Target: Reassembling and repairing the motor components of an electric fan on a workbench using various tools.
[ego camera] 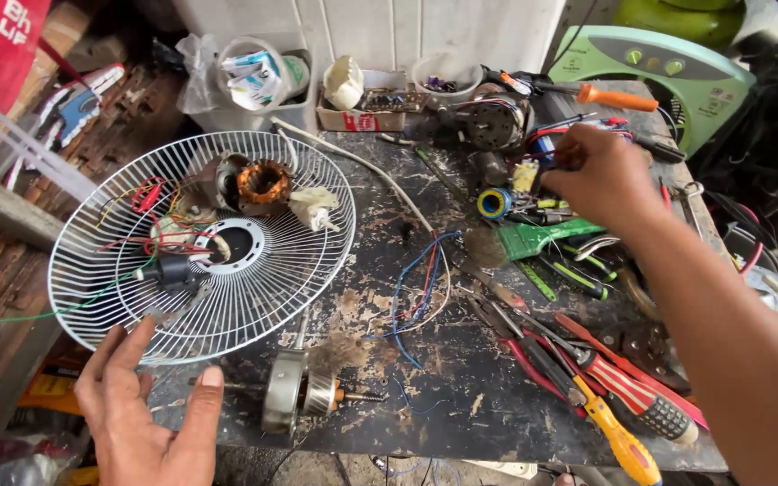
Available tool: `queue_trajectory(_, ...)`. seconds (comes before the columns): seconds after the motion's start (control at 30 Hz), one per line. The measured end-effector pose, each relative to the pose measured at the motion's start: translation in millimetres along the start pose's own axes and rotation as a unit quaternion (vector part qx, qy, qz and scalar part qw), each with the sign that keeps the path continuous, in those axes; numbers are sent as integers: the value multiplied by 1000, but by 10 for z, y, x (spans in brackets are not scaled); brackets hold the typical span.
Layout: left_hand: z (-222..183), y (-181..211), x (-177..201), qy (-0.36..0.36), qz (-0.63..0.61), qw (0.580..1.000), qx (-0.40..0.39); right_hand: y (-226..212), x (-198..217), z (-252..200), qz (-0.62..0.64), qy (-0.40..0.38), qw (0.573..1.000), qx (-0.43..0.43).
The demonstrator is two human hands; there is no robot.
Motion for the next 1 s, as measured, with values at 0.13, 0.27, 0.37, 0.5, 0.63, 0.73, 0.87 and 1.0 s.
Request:
queue_trajectory(0.13, 19, -54, 67, -7, -20, 1000, 3, -130, 315, 88, 5, 35, 999, 37)
queue_trajectory(0.27, 29, -92, 130, -2, -28, 1000, -6, -116, 169, 206, -13, 31, 997, 71)
queue_trajectory(0.37, 36, -102, 122, -24, -31, 999, -6, -147, -99, 40, -131, -63, 989, 36)
queue_trajectory(0.5, 44, -147, 133, -32, -34, 999, -16, -76, -450, -25, -140, -114, 983, 35)
queue_trajectory(0.63, 49, -231, 129, -54, -10, 998, 4, 24, -555, 207, -179, -93, 975, 96)
queue_trajectory(0.73, 57, -195, 171, -45, -33, 998, -34, -341, -134, 138, -119, -66, 988, 68)
queue_trajectory(0.87, 63, -166, 198, -52, -28, 998, -15, -1006, 399, -29, -50, -32, 996, 67)
queue_trajectory(1.0, 28, -161, 150, -107, -33, 993, 34, -1674, 518, -169, 79, -8, 992, 100)
Point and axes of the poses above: each hand's wrist, its own z-axis towards the middle knuckle, its own x-axis out of the back of the hand, y = z × x, the point moved 10 cm from there along z, towards the middle knuckle, and after that the axes turned 15 degrees about y, right-handed, at the moved point
